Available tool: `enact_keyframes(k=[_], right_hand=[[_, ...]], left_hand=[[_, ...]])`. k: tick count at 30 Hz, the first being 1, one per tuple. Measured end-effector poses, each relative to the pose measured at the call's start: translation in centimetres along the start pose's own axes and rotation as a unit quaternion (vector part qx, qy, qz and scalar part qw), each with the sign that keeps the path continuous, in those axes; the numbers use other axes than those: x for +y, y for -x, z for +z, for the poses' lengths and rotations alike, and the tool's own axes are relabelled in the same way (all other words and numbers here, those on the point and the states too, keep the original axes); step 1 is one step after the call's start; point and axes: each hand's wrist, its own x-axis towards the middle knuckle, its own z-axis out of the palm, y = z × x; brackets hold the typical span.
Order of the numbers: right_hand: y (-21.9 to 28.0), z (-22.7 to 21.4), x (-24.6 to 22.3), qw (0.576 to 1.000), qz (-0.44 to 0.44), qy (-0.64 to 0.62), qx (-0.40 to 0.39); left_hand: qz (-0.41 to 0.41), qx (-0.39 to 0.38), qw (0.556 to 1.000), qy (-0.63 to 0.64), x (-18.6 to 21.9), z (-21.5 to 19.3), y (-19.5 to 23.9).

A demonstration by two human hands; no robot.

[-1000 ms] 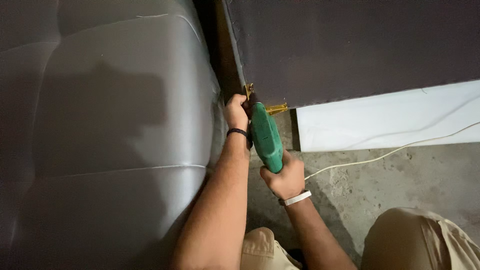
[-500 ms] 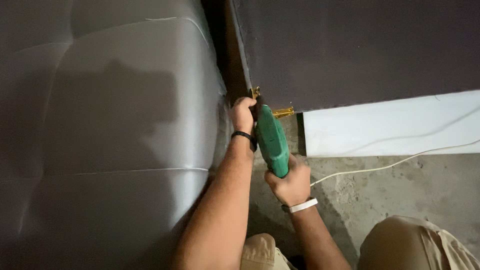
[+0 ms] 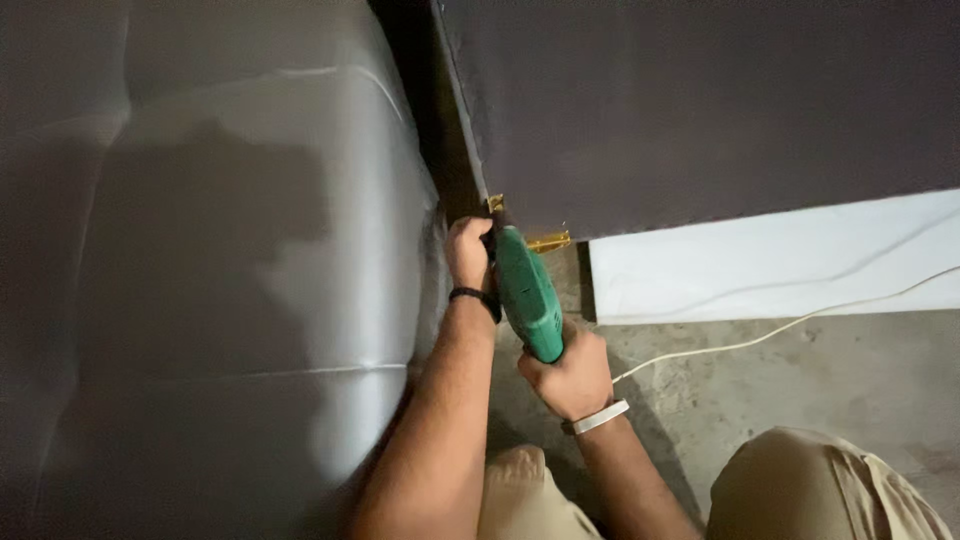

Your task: The person uses a green power drill to attach gold metal brackets to the underside of a gray upholstered furniture piece. They position each bracket, insert screws, and tighten them while kneeling on the floor.

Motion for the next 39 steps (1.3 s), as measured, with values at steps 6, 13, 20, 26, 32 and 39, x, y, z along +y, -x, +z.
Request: enact_keyframes(k=[6,13,20,26,32,39], right_hand=[[0.2,-0.2,-1.2,0.997,-0.07,-0.001,0.041],[0.2,0.2,0.6,0.999,-0.031,0.002,0.029],[0.8,0.4,-0.3,0.995,-0.082,0.032,0.049],[0.6,0.1,-0.4,0.994,-0.096,0.019,0.037],[-0.2,-0.4,0.0,0.995,-0.057,0.075,0.033],[0.4,-0.1,-0.4,0.993,-0.082,0.063,0.052]], left_hand=[[0.069,-0.017,0.997,-0.041,0.3,0.8,0.3],[0.122,-0.013,0.99,-0.066,-3.1,1.3,-1.4],[0.108,-0.05,0.987,0.111,-2.1,1.1,-1.4],[0.0,-0.029,0.993,0.112,0.6,1.5,1.0],[0.004,-0.013,0.997,0.081,1.3,1.8,2.5],[-0.122,0.045,0.984,0.121,-1.1,1.6,-0.9]])
